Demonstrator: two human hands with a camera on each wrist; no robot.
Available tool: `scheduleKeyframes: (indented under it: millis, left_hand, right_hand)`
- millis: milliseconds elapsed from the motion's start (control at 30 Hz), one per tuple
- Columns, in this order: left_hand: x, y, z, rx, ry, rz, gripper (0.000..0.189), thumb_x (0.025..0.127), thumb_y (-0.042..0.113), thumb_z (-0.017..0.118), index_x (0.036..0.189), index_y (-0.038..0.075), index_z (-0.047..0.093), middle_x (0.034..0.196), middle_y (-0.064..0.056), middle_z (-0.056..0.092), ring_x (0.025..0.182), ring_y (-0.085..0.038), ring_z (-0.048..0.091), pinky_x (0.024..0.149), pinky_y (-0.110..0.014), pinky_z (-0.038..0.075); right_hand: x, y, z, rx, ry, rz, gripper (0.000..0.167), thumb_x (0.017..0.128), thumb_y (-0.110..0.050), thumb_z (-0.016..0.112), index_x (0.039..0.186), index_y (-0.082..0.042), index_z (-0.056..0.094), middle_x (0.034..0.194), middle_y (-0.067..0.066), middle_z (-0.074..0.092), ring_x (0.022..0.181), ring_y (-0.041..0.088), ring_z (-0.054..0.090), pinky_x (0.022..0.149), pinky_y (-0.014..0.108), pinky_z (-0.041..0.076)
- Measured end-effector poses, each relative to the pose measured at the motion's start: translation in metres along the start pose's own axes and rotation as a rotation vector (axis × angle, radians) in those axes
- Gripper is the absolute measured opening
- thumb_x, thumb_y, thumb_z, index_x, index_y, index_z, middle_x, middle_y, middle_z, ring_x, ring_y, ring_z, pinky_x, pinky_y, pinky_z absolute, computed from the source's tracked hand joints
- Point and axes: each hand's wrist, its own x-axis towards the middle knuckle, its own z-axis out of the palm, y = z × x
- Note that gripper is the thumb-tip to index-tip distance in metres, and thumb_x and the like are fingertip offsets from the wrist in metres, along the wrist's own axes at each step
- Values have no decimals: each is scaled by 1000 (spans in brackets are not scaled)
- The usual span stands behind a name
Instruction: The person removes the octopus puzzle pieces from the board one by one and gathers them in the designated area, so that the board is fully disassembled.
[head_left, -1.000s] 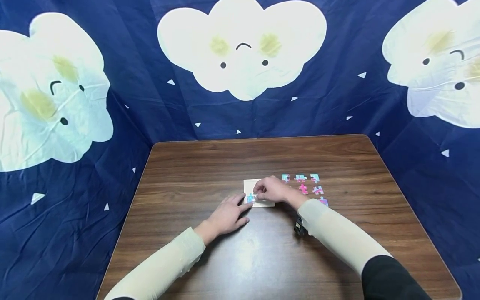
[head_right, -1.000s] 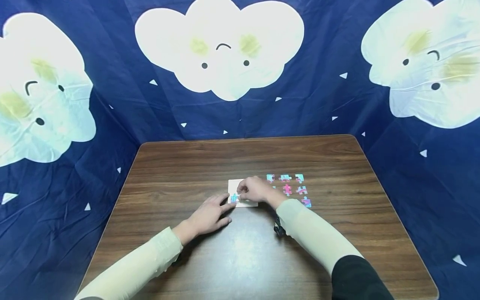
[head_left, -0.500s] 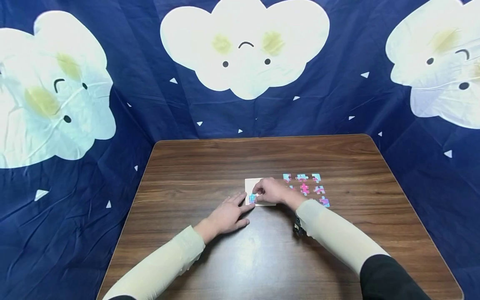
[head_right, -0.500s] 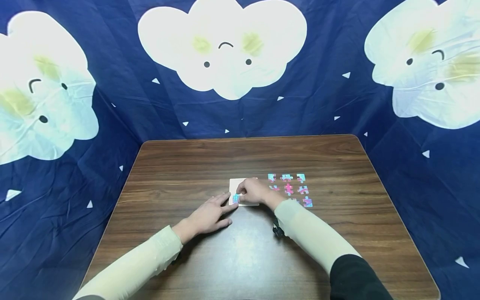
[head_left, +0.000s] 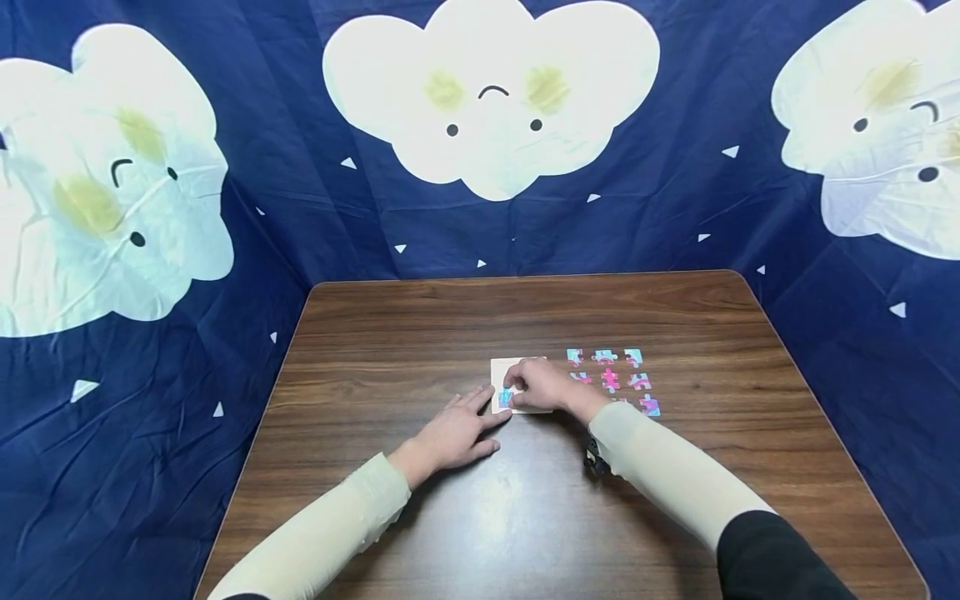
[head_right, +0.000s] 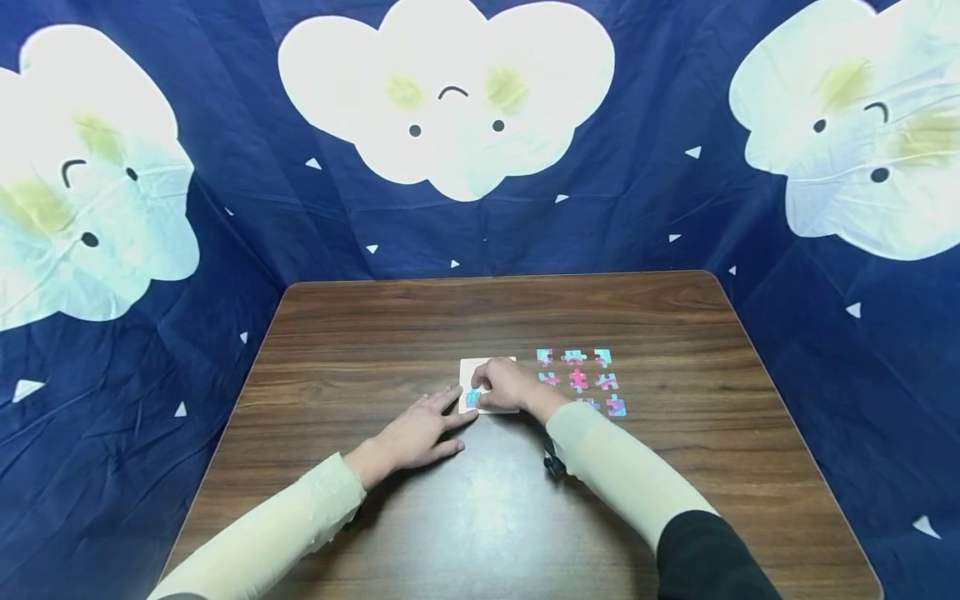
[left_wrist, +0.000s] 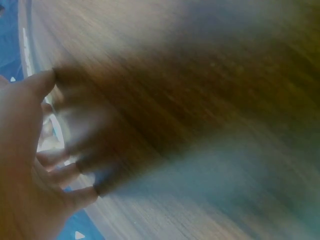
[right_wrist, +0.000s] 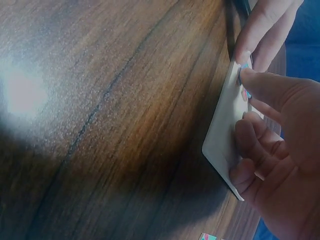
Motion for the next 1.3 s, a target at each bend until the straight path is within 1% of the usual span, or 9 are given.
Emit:
scheduleKeyframes:
  millis: [233,367,533,667,833,933,1000,1167,1300]
  left_hand:
    - [0,0,0,-7,-7,-2,60,99,51,61,154,31,49,166,-22,30,152,-40,31,113,-67,37]
    - [1,0,0,-8,-3,0,61,98,51,62,154,31,49,166,-22,30,153,-40,30,112,-68,36]
    - [1,1,0,-4,-6,-9,61,98,52,62,154,31,49,166,-22,29,153,-40,30,113,-68,36]
    - [1,1,1,-3,4,-7,61,98,52,62,154,31,50,165,-22,31,152,-41,31,112,-68,36]
    - [1,1,2,-11,2,-11,61,98,52,61,154,31,49,165,-22,31,152,-41,31,113,-68,35]
    - [1,1,1,-14,-4,-18,61,98,52,61,154,31,49,165,-21,32,153,-41,31,114,-67,35]
    - [1,1,1,-18,-3,-18,61,97,52,62,153,31,50,165,-21,32,152,-41,31,113,-67,36]
    - [2,1,-2,-22,4,-13,60,97,51,64,152,30,52,164,-22,34,151,-41,33,113,-67,37]
    - [3,1,-3,-25,0,-7,60,97,51,64,152,29,53,163,-23,34,151,-42,34,112,-67,37]
  right_hand:
    - [-1,-2,-1,21,4,19,28,81,-22,85,104,-12,72,85,0,65,77,10,55,77,33,48]
    - [-1,-2,-1,47,26,15,27,80,-19,85,102,-12,70,86,-1,66,77,9,57,76,32,49]
    - [-1,0,1,127,66,3,21,79,-8,78,97,-12,67,79,-5,66,72,5,58,74,28,50]
    - [-2,3,3,194,98,-29,19,79,-3,73,96,-10,67,76,-6,67,71,3,59,72,27,51]
    - [-4,8,1,270,91,1,17,82,-4,73,97,-11,69,79,-6,71,73,3,63,73,27,53]
    - [-7,9,-4,284,77,37,18,84,-7,75,99,-14,70,80,-8,71,74,2,63,75,26,52]
    - [-11,9,-9,300,71,46,18,84,-6,75,100,-13,70,80,-8,71,74,3,63,73,26,52]
    - [-24,12,-23,352,65,34,19,87,-2,73,103,-10,71,78,-6,70,72,5,63,69,25,53]
    - [-38,19,-36,324,75,42,16,88,-7,74,104,-12,73,76,-8,69,71,5,61,73,26,52]
